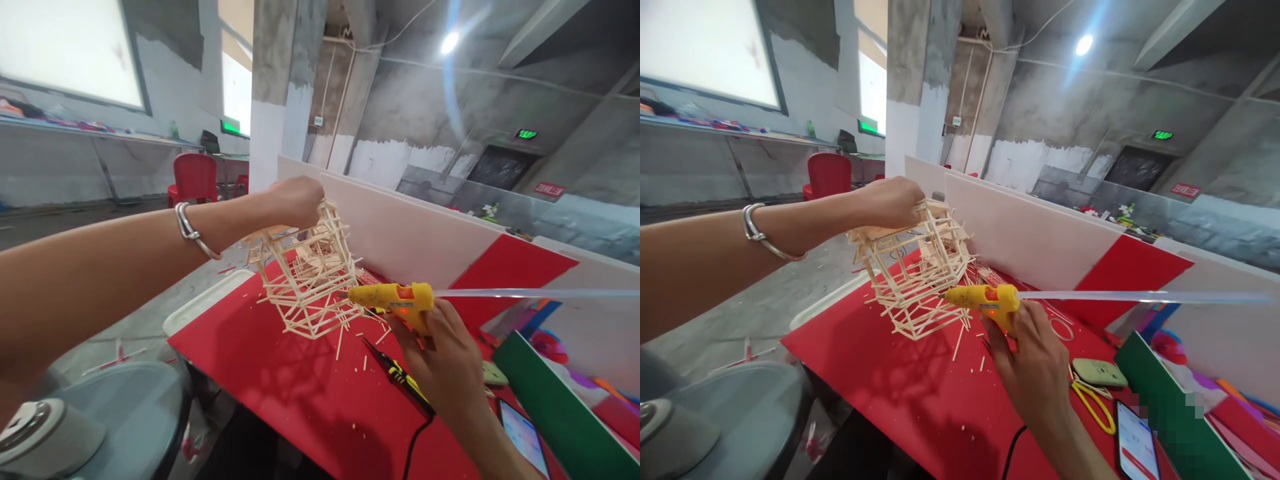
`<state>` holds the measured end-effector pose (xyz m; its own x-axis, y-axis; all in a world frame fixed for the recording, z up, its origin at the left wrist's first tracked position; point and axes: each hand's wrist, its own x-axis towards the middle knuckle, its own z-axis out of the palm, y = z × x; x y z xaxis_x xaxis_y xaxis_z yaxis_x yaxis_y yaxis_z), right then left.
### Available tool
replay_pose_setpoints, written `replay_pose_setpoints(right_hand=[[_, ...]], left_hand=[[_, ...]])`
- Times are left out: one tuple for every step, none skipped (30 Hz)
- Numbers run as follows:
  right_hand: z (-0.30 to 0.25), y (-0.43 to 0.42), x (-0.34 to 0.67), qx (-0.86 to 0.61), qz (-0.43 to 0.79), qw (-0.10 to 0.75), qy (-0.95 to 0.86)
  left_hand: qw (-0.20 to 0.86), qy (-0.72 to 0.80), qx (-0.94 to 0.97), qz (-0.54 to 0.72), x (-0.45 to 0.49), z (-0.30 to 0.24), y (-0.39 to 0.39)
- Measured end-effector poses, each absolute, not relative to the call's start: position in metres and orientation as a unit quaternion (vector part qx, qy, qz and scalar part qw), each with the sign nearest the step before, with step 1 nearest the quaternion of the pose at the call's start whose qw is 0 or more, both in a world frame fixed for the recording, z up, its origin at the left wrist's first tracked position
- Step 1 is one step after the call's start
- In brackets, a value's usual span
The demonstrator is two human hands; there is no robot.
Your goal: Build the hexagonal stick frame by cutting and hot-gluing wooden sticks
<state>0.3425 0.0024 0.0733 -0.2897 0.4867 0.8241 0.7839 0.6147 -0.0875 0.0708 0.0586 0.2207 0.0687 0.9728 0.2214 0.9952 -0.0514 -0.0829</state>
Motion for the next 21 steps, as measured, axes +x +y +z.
replay_pose_setpoints(right_hand=[[0.075,0.002,0.345,-0.418,-0.132,0.449,-0.779],[0.076,0.002,0.348,-0.435,-0.091,0.459,-0.769],[0.079,0.002,0.351,-0.457,-0.05,0.467,-0.756],[0.081,0.002,0.355,-0.479,-0.006,0.474,-0.739],[0.084,0.002,0.358,-0.498,0.038,0.482,-0.72],[0.086,0.002,0.362,-0.514,0.083,0.49,-0.699],[0.089,0.002,0.366,-0.525,0.124,0.501,-0.677],[0.091,0.002,0.37,-0.532,0.156,0.515,-0.654],[0.093,0.002,0.373,-0.535,0.182,0.529,-0.633],[0.094,0.002,0.376,-0.536,0.205,0.542,-0.615],[0.095,0.003,0.379,-0.535,0.226,0.553,-0.597],[0.096,0.004,0.382,-0.53,0.25,0.564,-0.582],[0.096,0.007,0.385,-0.52,0.277,0.574,-0.568],[0.096,0.01,0.389,-0.507,0.306,0.581,-0.559],[0.096,0.015,0.392,-0.492,0.332,0.587,-0.55],[0.097,0.02,0.395,-0.48,0.354,0.592,-0.543],[0.097,0.026,0.398,-0.472,0.37,0.593,-0.538],[0.098,0.033,0.401,-0.47,0.379,0.591,-0.535],[0.099,0.04,0.403,-0.474,0.381,0.587,-0.535],[0.101,0.047,0.404,-0.482,0.375,0.581,-0.538],[0.103,0.054,0.404,-0.495,0.36,0.573,-0.545]], left_hand=[[0.114,-0.674,-0.728,-0.06,0.068,0.22,0.058],[0.119,-0.665,-0.734,-0.073,0.065,0.218,0.057],[0.122,-0.657,-0.739,-0.085,0.06,0.216,0.055],[0.126,-0.649,-0.743,-0.103,0.055,0.214,0.053],[0.127,-0.645,-0.744,-0.122,0.05,0.211,0.049],[0.128,-0.639,-0.744,-0.145,0.044,0.208,0.044],[0.123,-0.628,-0.75,-0.168,0.038,0.205,0.039],[0.113,-0.611,-0.76,-0.191,0.031,0.201,0.033],[0.102,-0.588,-0.771,-0.222,0.025,0.196,0.027],[0.091,-0.572,-0.775,-0.254,0.018,0.19,0.021],[0.085,-0.561,-0.772,-0.286,0.012,0.184,0.016],[0.09,-0.553,-0.761,-0.326,0.006,0.177,0.011],[0.101,-0.539,-0.752,-0.366,0.001,0.169,0.007],[0.115,-0.517,-0.746,-0.404,-0.004,0.162,0.003],[0.121,-0.491,-0.746,-0.432,-0.009,0.155,-0.002],[0.121,-0.468,-0.754,-0.445,-0.012,0.15,-0.007],[0.125,-0.458,-0.757,-0.45,-0.016,0.145,-0.012],[0.133,-0.45,-0.756,-0.457,-0.019,0.141,-0.018],[0.15,-0.442,-0.75,-0.469,-0.022,0.138,-0.024],[0.169,-0.434,-0.744,-0.479,-0.026,0.136,-0.031],[0.185,-0.428,-0.743,-0.481,-0.029,0.134,-0.038]])
